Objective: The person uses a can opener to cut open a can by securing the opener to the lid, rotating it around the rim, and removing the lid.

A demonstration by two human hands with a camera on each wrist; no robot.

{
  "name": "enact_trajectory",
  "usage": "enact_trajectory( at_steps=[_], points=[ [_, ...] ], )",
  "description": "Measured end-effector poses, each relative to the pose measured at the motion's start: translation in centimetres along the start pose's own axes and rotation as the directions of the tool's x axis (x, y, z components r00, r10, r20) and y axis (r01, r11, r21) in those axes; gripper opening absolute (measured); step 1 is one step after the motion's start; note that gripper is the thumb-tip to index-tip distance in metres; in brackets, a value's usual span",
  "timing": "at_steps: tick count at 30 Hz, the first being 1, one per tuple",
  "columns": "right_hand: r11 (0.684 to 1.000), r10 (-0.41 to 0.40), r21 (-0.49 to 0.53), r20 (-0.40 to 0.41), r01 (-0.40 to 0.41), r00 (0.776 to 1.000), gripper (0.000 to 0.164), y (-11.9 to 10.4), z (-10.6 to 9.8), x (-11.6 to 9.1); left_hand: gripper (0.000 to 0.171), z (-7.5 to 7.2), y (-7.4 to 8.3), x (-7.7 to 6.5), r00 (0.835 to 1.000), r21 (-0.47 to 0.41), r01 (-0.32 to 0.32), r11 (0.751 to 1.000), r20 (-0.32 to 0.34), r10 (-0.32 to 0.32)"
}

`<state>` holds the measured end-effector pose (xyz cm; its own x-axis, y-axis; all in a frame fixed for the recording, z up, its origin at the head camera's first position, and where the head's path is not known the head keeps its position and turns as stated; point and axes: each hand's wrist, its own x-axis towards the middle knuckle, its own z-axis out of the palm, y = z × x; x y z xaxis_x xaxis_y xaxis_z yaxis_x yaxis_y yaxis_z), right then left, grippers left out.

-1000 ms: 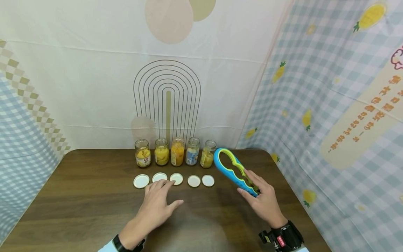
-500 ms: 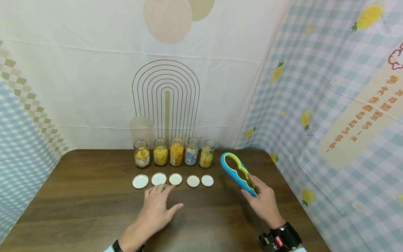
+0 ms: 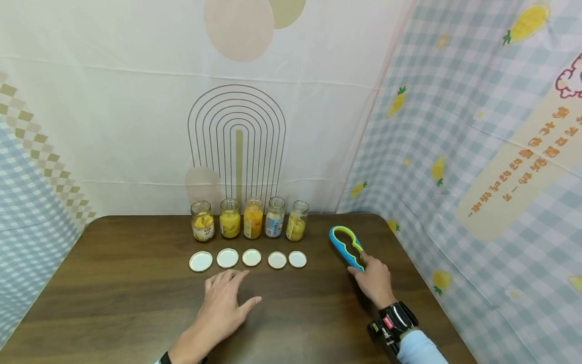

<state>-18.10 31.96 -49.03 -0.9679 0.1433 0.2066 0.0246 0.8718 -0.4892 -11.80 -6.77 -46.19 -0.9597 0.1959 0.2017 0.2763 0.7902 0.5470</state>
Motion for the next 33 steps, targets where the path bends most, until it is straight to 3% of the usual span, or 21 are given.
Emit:
enact_trajectory(
  at_steps=[10,24,33],
  points=[
    [0.992,0.122,-0.043,0.055,-0.12,0.991,0.078,0.1,1.7,2.4,0.065,0.2,-0.5,-0.5,0.999,0.011,-0.022,1.0,-0.044,0.023],
    [0.992,0.043,-0.121,0.052,-0.036,0.998,0.08,-0.7,3.9,4.7,0.064,0.2,-0.6,-0.7,0.999,0.012,-0.012,1.0,-0.041,0.013],
    [0.991,0.025,-0.135,0.089,-0.013,0.996,0.076,-0.6,4.1,4.7,0.062,0.2,-0.8,-0.9,0.999,0.005,-0.017,1.0,-0.046,0.017]
  ],
)
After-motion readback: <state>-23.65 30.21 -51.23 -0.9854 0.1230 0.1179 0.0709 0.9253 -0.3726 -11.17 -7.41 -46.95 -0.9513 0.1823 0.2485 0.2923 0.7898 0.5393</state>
